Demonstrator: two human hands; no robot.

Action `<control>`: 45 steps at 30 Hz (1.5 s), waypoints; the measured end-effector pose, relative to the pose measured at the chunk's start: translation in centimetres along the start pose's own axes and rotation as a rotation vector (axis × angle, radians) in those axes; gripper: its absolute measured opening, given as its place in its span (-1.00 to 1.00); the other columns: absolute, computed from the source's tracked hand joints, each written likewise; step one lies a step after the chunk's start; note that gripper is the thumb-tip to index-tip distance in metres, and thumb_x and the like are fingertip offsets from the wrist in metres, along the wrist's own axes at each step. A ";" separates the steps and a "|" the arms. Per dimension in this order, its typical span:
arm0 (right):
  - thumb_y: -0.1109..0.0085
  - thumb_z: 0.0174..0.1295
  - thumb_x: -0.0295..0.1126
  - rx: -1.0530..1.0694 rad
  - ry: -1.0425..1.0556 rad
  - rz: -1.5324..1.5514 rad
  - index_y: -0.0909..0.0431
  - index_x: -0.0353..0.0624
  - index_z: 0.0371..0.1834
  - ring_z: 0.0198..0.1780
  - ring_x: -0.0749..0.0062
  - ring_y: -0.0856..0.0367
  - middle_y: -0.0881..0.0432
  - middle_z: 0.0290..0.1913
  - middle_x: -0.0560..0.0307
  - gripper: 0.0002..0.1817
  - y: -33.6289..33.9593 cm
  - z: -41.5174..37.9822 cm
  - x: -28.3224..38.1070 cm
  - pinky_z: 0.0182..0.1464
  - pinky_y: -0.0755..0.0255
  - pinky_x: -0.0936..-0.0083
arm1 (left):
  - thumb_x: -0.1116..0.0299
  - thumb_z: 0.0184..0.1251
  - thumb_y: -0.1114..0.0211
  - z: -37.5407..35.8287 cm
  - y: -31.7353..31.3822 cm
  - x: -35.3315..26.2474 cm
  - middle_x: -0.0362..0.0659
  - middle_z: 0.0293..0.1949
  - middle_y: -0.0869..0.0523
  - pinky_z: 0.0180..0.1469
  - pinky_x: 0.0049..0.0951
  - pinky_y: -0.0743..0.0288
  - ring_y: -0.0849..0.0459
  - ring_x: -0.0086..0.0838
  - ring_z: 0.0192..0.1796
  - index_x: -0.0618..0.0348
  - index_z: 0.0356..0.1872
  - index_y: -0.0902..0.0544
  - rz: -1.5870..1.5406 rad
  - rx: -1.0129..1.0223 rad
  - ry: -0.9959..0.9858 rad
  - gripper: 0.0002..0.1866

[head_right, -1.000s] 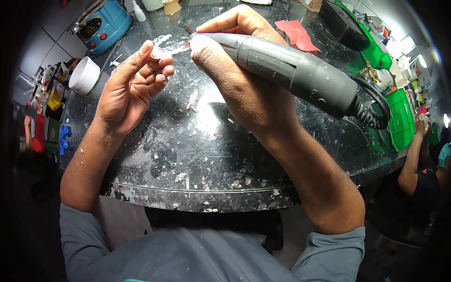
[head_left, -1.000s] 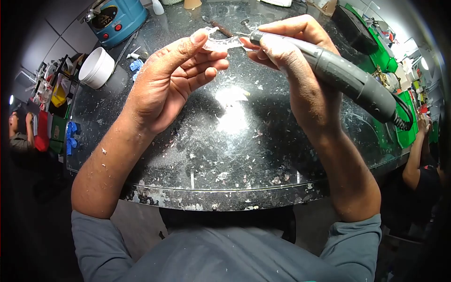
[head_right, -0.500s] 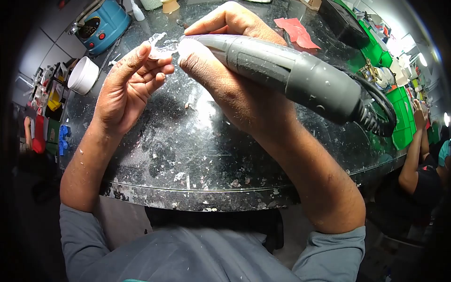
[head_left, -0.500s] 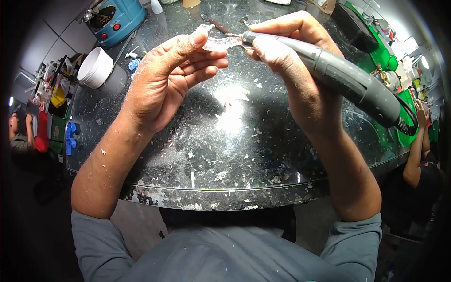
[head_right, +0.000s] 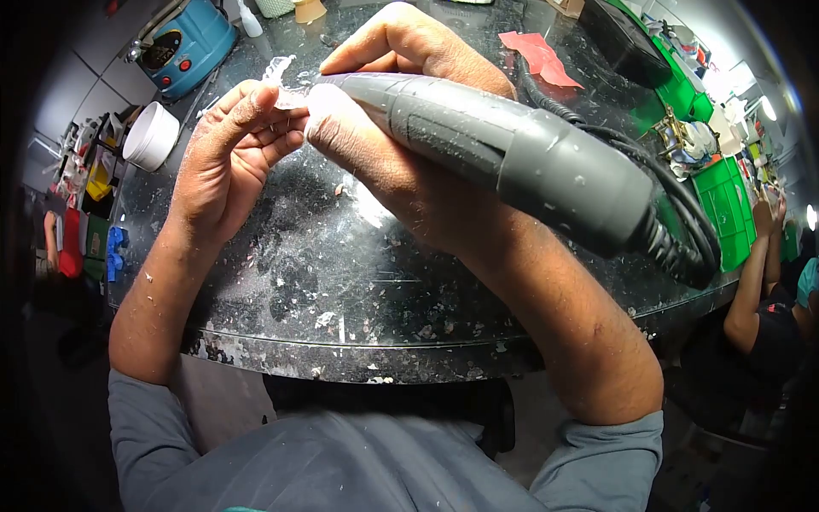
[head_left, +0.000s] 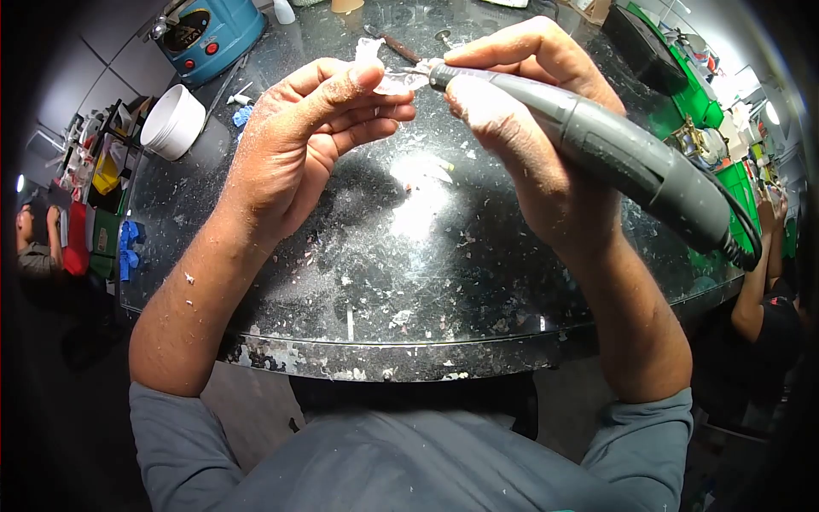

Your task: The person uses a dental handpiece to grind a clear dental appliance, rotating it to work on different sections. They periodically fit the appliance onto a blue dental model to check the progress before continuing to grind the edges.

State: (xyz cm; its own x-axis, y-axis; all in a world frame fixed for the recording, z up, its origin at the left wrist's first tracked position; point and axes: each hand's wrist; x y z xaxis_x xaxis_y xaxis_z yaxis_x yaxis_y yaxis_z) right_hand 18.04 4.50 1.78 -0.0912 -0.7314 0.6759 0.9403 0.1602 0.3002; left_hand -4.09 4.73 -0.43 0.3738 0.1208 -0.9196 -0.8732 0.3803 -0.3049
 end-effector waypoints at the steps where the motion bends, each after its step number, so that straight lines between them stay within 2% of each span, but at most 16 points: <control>1: -0.18 0.21 -0.45 -0.004 0.003 0.006 -0.53 -0.36 -0.06 -0.20 0.59 -0.61 -0.63 -0.22 0.09 -0.74 0.0 0.0 0.0 -0.08 -0.47 0.67 | 0.25 0.45 -0.21 0.0 0.0 -0.1 0.07 -0.12 -0.73 0.13 -0.32 -0.58 -0.73 -0.27 0.00 0.27 -0.08 -0.60 -0.004 0.007 0.010 -0.74; 2: -0.19 0.21 -0.45 -0.006 0.007 0.008 -0.53 -0.36 -0.06 -0.20 0.59 -0.61 -0.63 -0.22 0.09 -0.73 -0.1 0.0 -0.1 -0.08 -0.47 0.67 | 0.26 0.43 -0.23 0.0 0.0 -0.1 0.02 -0.12 -0.73 0.11 -0.35 -0.57 -0.71 -0.33 0.01 0.22 -0.08 -0.59 -0.008 0.014 0.021 -0.77; 6: -0.19 0.20 -0.45 -0.019 0.018 0.011 -0.53 -0.36 -0.06 -0.21 0.60 -0.61 -0.62 -0.22 0.10 -0.73 -0.3 -0.1 -0.4 -0.09 -0.47 0.67 | 0.28 0.42 -0.25 -0.1 -0.2 0.0 0.01 -0.12 -0.73 0.13 -0.35 -0.57 -0.72 -0.34 0.00 0.23 -0.09 -0.59 -0.005 0.011 0.020 -0.77; 8: -0.20 0.20 -0.45 -0.025 0.025 0.015 -0.53 -0.36 -0.06 -0.22 0.60 -0.60 -0.62 -0.22 0.11 -0.72 -0.4 -0.2 -0.3 -0.09 -0.46 0.67 | 0.30 0.45 -0.20 -0.1 -0.1 0.2 0.11 -0.12 -0.73 0.16 -0.30 -0.59 -0.73 -0.20 0.00 0.32 -0.09 -0.62 -0.031 0.002 -0.012 -0.75; 14: -0.21 0.18 -0.44 -0.067 0.004 0.014 -0.53 -0.35 -0.06 -0.23 0.60 -0.59 -0.61 -0.22 0.12 -0.71 -1.0 -0.8 -0.8 -0.10 -0.46 0.67 | 0.33 0.42 -0.23 0.0 -0.2 0.2 0.10 -0.11 -0.73 0.15 -0.31 -0.59 -0.74 -0.20 0.00 0.32 -0.11 -0.64 -0.017 -0.002 -0.015 -0.77; 24: -0.22 0.16 -0.43 -0.038 0.201 0.070 -0.53 -0.35 -0.07 -0.23 0.59 -0.58 -0.59 -0.22 0.15 -0.70 -0.9 0.3 0.0 -0.10 -0.46 0.66 | 0.34 0.40 -0.25 0.0 -0.5 0.1 0.09 -0.12 -0.74 0.16 -0.32 -0.59 -0.74 -0.22 0.00 0.34 -0.13 -0.63 -0.047 -0.021 -0.013 -0.77; 26: -0.22 0.18 -0.44 -0.060 0.115 0.018 -0.53 -0.35 -0.09 -0.20 0.58 -0.59 -0.60 -0.21 0.13 -0.73 -1.2 0.3 0.8 -0.09 -0.47 0.64 | 0.37 0.39 -0.25 0.0 -0.4 0.0 0.09 -0.12 -0.73 0.15 -0.33 -0.60 -0.74 -0.21 0.00 0.33 -0.15 -0.62 -0.030 0.003 -0.012 -0.80; 36: -0.23 0.21 -0.48 -0.064 0.205 -0.124 -0.52 -0.32 -0.06 -0.14 0.54 -0.64 -0.66 -0.15 0.05 -0.74 -0.9 -0.1 -1.2 -0.03 -0.51 0.60 | 0.41 0.40 -0.24 -0.1 -0.8 -0.1 0.12 -0.11 -0.71 0.14 -0.28 -0.64 -0.73 -0.15 0.02 0.32 -0.19 -0.60 -0.075 -0.035 -0.075 -0.85; 38: -0.24 0.20 -0.49 -0.102 0.229 0.158 -0.53 -0.32 -0.08 -0.14 0.52 -0.65 -0.66 -0.19 0.08 -0.75 -1.4 0.1 -0.5 -0.03 -0.52 0.60 | 0.46 0.37 -0.26 -0.2 -1.0 -0.2 0.13 -0.11 -0.71 0.15 -0.28 -0.64 -0.73 -0.12 0.02 0.31 -0.21 -0.58 -0.135 -0.011 -0.068 -0.89; 45: -0.24 0.18 -0.50 -0.060 0.225 0.066 -0.52 -0.34 -0.06 -0.10 0.51 -0.65 -0.63 -0.16 0.06 -0.73 -1.1 0.1 -0.6 0.00 -0.52 0.57 | 0.51 0.35 -0.26 -0.1 -0.9 0.0 0.14 -0.10 -0.71 0.15 -0.27 -0.64 -0.73 -0.11 0.02 0.29 -0.21 -0.57 -0.100 -0.020 -0.086 -0.92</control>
State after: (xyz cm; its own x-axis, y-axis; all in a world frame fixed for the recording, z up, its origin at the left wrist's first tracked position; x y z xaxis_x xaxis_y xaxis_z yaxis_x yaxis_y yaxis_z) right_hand 17.08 4.81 1.10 0.0400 -0.8511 0.5235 0.9603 0.1775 0.2152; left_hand -3.36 4.29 -0.23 0.4837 0.1619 -0.8601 -0.8360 0.3764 -0.3993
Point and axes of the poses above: each hand's wrist, its own z-axis towards the middle knuckle, its own y-axis out of the back of the hand, x = y × z
